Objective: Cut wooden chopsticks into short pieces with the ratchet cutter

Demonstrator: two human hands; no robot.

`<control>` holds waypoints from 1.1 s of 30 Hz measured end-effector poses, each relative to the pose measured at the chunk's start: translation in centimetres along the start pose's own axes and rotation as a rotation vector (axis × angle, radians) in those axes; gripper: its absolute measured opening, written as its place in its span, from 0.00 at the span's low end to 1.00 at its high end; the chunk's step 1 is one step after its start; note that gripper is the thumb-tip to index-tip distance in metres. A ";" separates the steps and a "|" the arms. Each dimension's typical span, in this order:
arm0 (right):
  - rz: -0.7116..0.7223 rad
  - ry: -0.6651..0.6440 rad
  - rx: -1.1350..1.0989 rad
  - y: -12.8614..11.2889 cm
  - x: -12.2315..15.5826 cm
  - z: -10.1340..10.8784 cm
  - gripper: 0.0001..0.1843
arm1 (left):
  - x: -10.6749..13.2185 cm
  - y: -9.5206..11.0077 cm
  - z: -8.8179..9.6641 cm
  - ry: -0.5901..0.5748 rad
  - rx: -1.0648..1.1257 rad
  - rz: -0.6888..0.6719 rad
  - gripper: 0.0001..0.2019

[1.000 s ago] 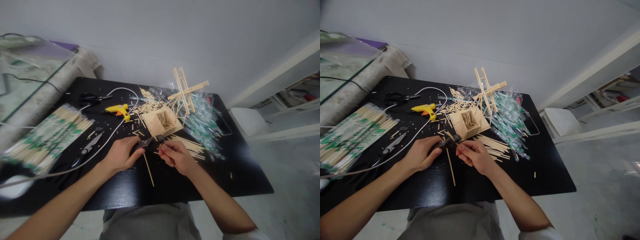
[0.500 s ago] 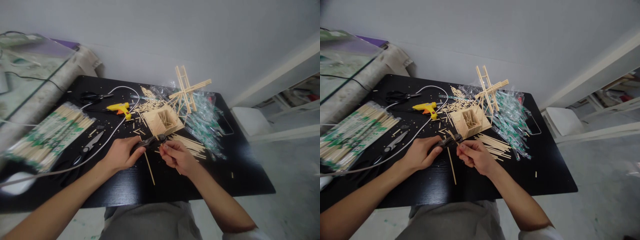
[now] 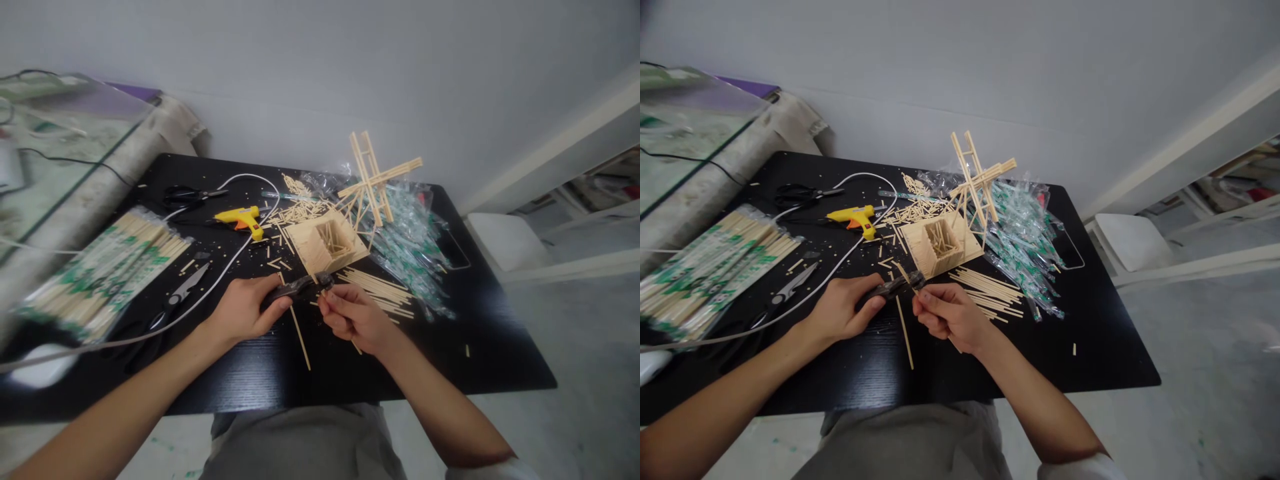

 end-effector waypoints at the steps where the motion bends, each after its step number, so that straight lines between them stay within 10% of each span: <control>1: -0.003 0.002 0.000 0.0 0.0 0.0 0.21 | 0.0 0.0 0.0 0.006 -0.003 0.004 0.19; 27: 0.356 0.371 0.516 -0.9 0.2 -0.1 0.18 | 0.3 -1.3 -1.0 -0.140 -0.067 0.192 0.25; 33: 0.227 0.226 0.297 -0.5 0.0 0.1 0.19 | 0.4 -1.0 -0.7 -0.090 -0.028 0.109 0.23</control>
Point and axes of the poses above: each hand's wrist, its own x-axis away from the middle knuckle, its own z-axis out of the back of the hand, y = z × x, the point moved 3 cm from there along -x, towards the middle knuckle, and after that the axes turned 1 degree about y, right-handed, at the moved point
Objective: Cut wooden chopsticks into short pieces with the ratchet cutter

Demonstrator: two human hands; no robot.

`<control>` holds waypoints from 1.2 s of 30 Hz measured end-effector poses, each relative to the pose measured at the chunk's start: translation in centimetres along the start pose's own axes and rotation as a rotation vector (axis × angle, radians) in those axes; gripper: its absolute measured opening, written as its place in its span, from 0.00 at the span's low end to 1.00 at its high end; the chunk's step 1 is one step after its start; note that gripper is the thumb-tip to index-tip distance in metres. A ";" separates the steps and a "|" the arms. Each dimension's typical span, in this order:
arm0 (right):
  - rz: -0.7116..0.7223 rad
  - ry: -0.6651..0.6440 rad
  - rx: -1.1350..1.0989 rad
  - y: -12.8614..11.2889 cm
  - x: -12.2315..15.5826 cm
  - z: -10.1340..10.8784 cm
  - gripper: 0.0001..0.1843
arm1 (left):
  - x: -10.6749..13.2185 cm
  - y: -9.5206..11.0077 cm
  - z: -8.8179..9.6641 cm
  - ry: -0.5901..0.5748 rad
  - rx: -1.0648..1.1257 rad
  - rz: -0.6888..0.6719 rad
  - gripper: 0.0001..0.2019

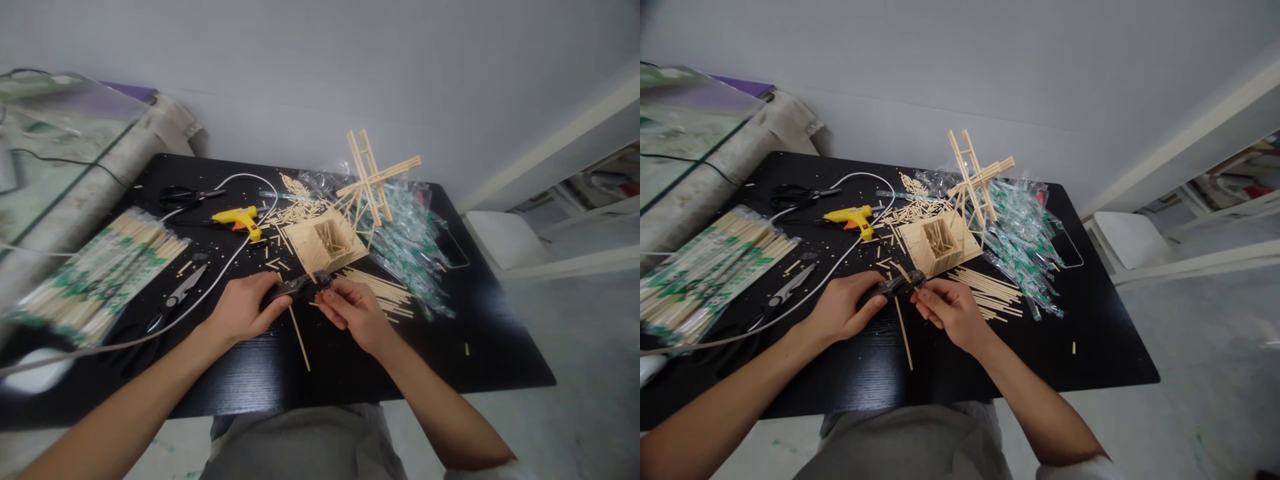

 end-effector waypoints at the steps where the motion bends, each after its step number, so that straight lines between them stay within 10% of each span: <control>1: -0.043 -0.030 -0.050 0.2 0.0 0.0 0.19 | 0.0 0.0 0.1 0.004 0.013 -0.017 0.23; 9: -0.285 -0.257 -0.370 1.1 -0.1 -0.4 0.20 | 0.1 0.1 0.6 0.059 0.030 -0.126 0.21; 19: -0.305 -0.228 -0.429 1.4 -0.1 -0.4 0.21 | -0.2 0.9 0.8 0.026 -0.012 -0.060 0.21; 31: 0.131 0.010 0.059 -1.1 0.3 0.9 0.24 | -0.1 0.1 0.5 -0.097 0.016 -0.012 0.24; 36: 0.159 -0.152 0.202 -2.2 0.6 1.0 0.14 | -0.2 0.0 -0.1 -0.157 -0.017 -0.040 0.26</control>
Point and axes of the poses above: each hand's wrist, its own x-axis away from the middle knuckle, its own z-axis out of the back of the hand, y = z × x, the point moved 3 cm from there along -x, towards the middle knuckle, and after that the axes turned 1 degree about y, right-handed, at the moved point
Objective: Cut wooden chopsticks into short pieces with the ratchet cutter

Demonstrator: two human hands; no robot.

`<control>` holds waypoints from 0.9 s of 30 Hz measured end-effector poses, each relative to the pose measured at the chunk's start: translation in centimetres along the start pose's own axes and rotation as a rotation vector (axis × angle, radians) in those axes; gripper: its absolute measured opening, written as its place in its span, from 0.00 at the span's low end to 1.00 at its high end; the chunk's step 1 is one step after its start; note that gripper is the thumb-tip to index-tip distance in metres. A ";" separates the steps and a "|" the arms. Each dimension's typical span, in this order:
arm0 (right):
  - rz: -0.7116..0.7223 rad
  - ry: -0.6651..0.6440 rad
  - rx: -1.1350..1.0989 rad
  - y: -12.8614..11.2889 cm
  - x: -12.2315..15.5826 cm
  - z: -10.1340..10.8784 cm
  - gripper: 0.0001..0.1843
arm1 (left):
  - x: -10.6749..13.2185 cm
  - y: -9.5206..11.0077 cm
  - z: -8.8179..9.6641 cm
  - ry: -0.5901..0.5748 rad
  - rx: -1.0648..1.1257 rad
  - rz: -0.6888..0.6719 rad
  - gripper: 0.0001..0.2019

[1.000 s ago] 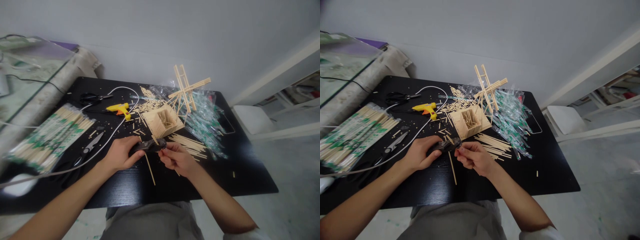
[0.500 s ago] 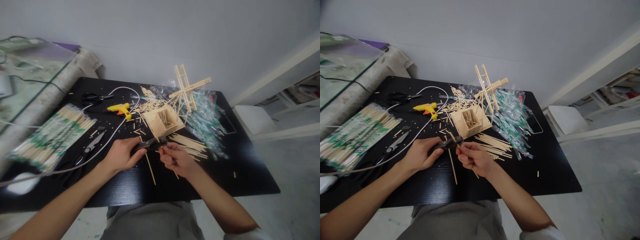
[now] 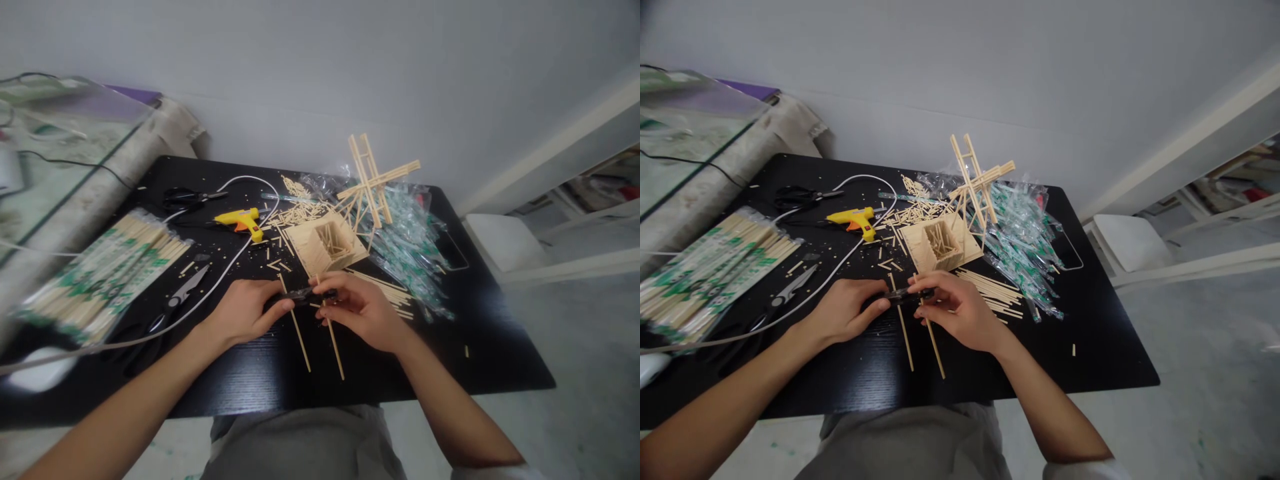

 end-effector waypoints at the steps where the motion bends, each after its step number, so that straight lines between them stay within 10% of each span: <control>1: -0.006 -0.030 -0.013 -0.1 -0.1 0.0 0.13 | 0.0 0.1 0.0 -0.002 -0.016 -0.007 0.27; 19: -0.021 -0.016 0.000 0.1 -0.2 0.0 0.19 | -0.3 0.7 0.4 -0.037 -0.166 0.073 0.29; 27: -0.024 0.011 -0.026 -0.3 0.0 -0.3 0.23 | -0.8 -0.8 1.0 0.077 0.026 0.369 0.28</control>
Point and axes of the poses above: each hand's wrist, its own x-axis away from the middle knuckle, its own z-axis out of the back of the hand, y = z × x, the point moved 3 cm from there along -x, towards the middle knuckle, and after that the axes turned 1 degree about y, right-handed, at the moved point
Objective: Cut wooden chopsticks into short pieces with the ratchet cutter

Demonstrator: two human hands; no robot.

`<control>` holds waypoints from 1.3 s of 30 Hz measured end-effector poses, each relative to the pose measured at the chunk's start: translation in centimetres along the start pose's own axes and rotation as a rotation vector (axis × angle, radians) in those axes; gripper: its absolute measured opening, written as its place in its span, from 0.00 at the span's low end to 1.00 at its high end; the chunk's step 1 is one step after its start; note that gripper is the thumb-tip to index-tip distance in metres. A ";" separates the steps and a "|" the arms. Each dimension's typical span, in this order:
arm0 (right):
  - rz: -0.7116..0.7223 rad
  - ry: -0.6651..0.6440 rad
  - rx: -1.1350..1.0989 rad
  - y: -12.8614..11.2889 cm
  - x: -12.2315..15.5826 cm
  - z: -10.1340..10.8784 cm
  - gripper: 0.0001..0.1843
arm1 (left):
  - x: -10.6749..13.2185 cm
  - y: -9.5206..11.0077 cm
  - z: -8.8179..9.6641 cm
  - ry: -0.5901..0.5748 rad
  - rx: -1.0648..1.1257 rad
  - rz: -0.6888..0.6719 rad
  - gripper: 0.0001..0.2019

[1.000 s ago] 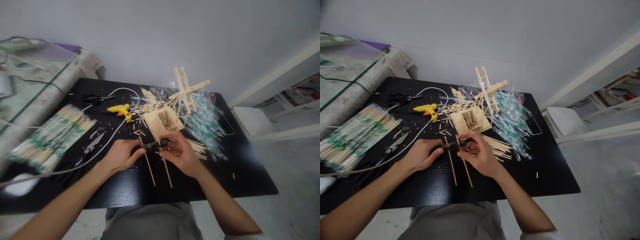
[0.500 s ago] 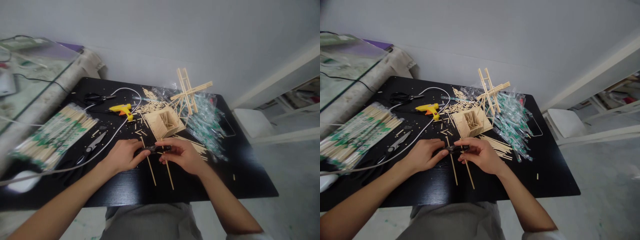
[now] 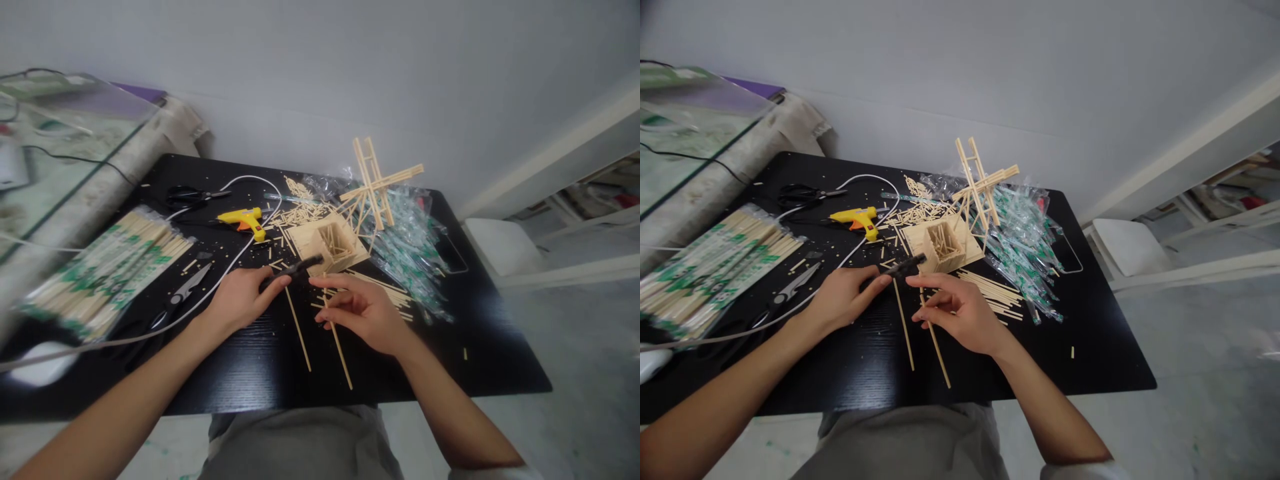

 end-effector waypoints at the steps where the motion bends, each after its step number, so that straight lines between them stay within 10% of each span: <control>1: -0.020 -0.015 -0.012 0.2 0.0 -0.1 0.23 | 0.0 0.0 0.0 0.015 0.105 0.034 0.27; 8: -0.166 -0.183 -0.155 2.6 -0.6 -1.0 0.21 | 0.3 0.8 -1.0 -0.088 0.835 0.244 0.22; 14: -0.175 -0.258 -0.234 3.7 -0.9 -1.3 0.19 | 0.5 1.5 -1.4 -0.244 0.991 0.301 0.21; 19: -0.185 -0.270 -0.266 3.9 -0.9 -1.3 0.18 | 0.4 1.1 -1.7 -0.213 0.949 0.288 0.17; 26: -0.284 -0.131 -0.345 4.9 -1.2 -0.6 0.24 | -0.4 -1.4 0.3 0.284 0.471 0.254 0.15; 39: -0.413 0.002 -0.540 5.8 -1.6 -0.4 0.19 | -0.1 -1.0 1.1 0.229 0.137 0.114 0.17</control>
Point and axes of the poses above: each hand's wrist, its own x-axis away from the middle knuckle, its own z-axis out of the back of the hand, y = z × x, the point moved 3 cm from there along -x, towards the middle knuckle, and after that the axes turned 1 degree about y, right-handed, at the moved point
